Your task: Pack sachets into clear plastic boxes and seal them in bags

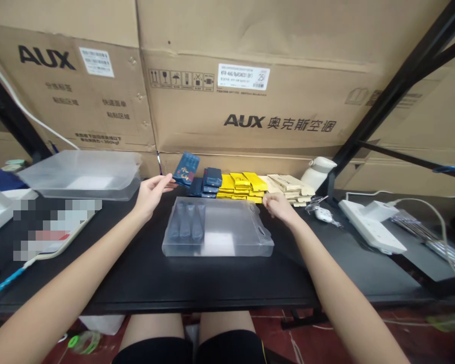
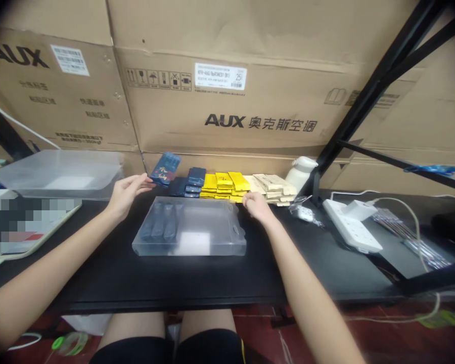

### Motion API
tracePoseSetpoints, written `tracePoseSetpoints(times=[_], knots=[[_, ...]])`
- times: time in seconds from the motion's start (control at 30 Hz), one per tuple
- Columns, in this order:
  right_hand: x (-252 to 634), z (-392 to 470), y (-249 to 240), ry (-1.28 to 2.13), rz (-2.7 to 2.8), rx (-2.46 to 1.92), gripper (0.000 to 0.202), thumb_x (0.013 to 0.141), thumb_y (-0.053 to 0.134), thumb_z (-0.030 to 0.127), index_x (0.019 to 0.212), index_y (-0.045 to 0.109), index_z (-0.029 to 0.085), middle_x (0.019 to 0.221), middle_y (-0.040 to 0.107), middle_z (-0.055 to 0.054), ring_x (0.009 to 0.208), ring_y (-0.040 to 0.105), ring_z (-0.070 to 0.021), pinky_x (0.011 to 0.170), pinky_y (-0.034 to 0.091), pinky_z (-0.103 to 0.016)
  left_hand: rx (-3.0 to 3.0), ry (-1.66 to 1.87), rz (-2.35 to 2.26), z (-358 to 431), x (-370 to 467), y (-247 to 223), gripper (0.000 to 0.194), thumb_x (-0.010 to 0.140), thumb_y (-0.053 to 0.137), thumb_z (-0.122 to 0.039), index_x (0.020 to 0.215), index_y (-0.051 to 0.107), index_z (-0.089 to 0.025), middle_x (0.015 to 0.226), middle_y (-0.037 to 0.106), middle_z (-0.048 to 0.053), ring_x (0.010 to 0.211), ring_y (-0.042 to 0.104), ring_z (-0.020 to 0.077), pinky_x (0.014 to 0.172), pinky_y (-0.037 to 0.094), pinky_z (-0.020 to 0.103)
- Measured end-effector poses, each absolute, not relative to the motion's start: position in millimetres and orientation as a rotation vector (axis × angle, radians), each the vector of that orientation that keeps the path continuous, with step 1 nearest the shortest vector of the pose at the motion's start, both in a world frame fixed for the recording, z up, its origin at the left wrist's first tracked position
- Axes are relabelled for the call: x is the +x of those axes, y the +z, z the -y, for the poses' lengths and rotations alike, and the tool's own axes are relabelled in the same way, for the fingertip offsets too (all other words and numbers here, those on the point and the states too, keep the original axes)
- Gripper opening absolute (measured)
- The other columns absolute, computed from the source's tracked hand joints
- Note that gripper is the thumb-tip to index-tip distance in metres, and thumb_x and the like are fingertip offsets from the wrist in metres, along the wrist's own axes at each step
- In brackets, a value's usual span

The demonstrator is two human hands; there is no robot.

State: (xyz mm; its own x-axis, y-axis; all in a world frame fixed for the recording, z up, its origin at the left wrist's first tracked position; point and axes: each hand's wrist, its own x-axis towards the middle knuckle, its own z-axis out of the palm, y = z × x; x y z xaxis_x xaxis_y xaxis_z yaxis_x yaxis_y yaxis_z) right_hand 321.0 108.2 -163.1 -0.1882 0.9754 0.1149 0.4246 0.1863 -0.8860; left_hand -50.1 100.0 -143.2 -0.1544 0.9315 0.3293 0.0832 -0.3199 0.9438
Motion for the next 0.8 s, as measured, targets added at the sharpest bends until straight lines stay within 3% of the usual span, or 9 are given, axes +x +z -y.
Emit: tracePoseSetpoints(times=[0.13,0.27,0.33,0.43,0.57,0.67,0.8], knots=[[294.8,-100.5,-156.8,0.713,1.562,-1.104,0.012,0.057,0.046,0.014,0.063,0.054,0.021,0.066,0.062,-0.001,0.066,0.059,-0.0168,0.066,0.048,-0.030,1.582,1.334,-1.077,-79.2,-32.9,-136.2,0.037,0.076,0.064,-0.052,0.069,0.071,-0.016,0.073,0.073,0.006,0.075,0.070,0.0238,0.083,0.054,0.040],[270.1,-85.7,-152.5,0.877,1.668,-0.938,0.018,0.071,0.051,0.023,0.081,0.065,0.020,0.088,0.069,-0.003,0.093,0.062,-0.0209,0.091,0.044,-0.036,1.763,1.070,-0.956,-64.4,-20.0,-136.4,0.036,0.078,0.063,-0.050,0.068,0.074,-0.017,0.071,0.075,0.007,0.072,0.070,0.0254,0.078,0.054,0.039],[262.5,-78.2,-151.5,0.929,1.697,-0.952,0.018,0.079,0.056,0.032,0.086,0.067,0.020,0.091,0.069,-0.004,0.093,0.062,-0.0209,0.091,0.044,-0.036,1.817,1.024,-0.927,-59.7,-18.1,-134.8,0.036,0.080,0.062,-0.049,0.071,0.075,-0.017,0.074,0.076,0.007,0.075,0.071,0.0260,0.079,0.054,0.039],[256.5,-69.5,-150.7,0.984,1.719,-0.965,0.021,0.074,0.070,0.039,0.081,0.066,0.019,0.090,0.069,-0.004,0.088,0.064,-0.0198,0.089,0.047,-0.035,1.889,0.982,-0.859,-53.9,-17.2,-130.4,0.033,0.081,0.061,-0.047,0.074,0.075,-0.018,0.078,0.076,0.007,0.078,0.070,0.0255,0.078,0.054,0.038],[256.7,-68.7,-149.6,1.098,1.562,-0.925,0.025,0.067,0.078,0.035,0.082,0.066,0.019,0.089,0.071,-0.002,0.084,0.064,-0.0171,0.087,0.049,-0.034,1.887,1.031,-0.809,-55.3,-17.6,-130.5,0.028,0.082,0.062,-0.043,0.089,0.073,-0.017,0.082,0.076,0.007,0.080,0.070,0.0235,0.079,0.053,0.036],[261.0,-74.9,-146.7,1.139,1.299,-0.850,0.027,0.062,0.080,0.029,0.084,0.066,0.020,0.087,0.071,0.001,0.081,0.065,-0.0142,0.083,0.050,-0.029,1.837,1.235,-0.949,-69.9,-23.7,-139.9,0.030,0.080,0.066,-0.043,0.092,0.069,-0.015,0.090,0.075,0.010,0.090,0.068,0.0241,0.089,0.049,0.038],[269.8,-85.7,-145.2,1.081,1.015,-0.885,0.023,0.060,0.077,0.026,0.071,0.059,0.019,0.068,0.065,0.004,0.061,0.060,-0.0100,0.061,0.049,-0.022,1.832,1.231,-1.131,-94.5,-38.5,-158.0,0.043,0.066,0.077,-0.042,0.098,0.066,-0.016,0.109,0.070,0.011,0.107,0.063,0.0265,0.100,0.042,0.040]])
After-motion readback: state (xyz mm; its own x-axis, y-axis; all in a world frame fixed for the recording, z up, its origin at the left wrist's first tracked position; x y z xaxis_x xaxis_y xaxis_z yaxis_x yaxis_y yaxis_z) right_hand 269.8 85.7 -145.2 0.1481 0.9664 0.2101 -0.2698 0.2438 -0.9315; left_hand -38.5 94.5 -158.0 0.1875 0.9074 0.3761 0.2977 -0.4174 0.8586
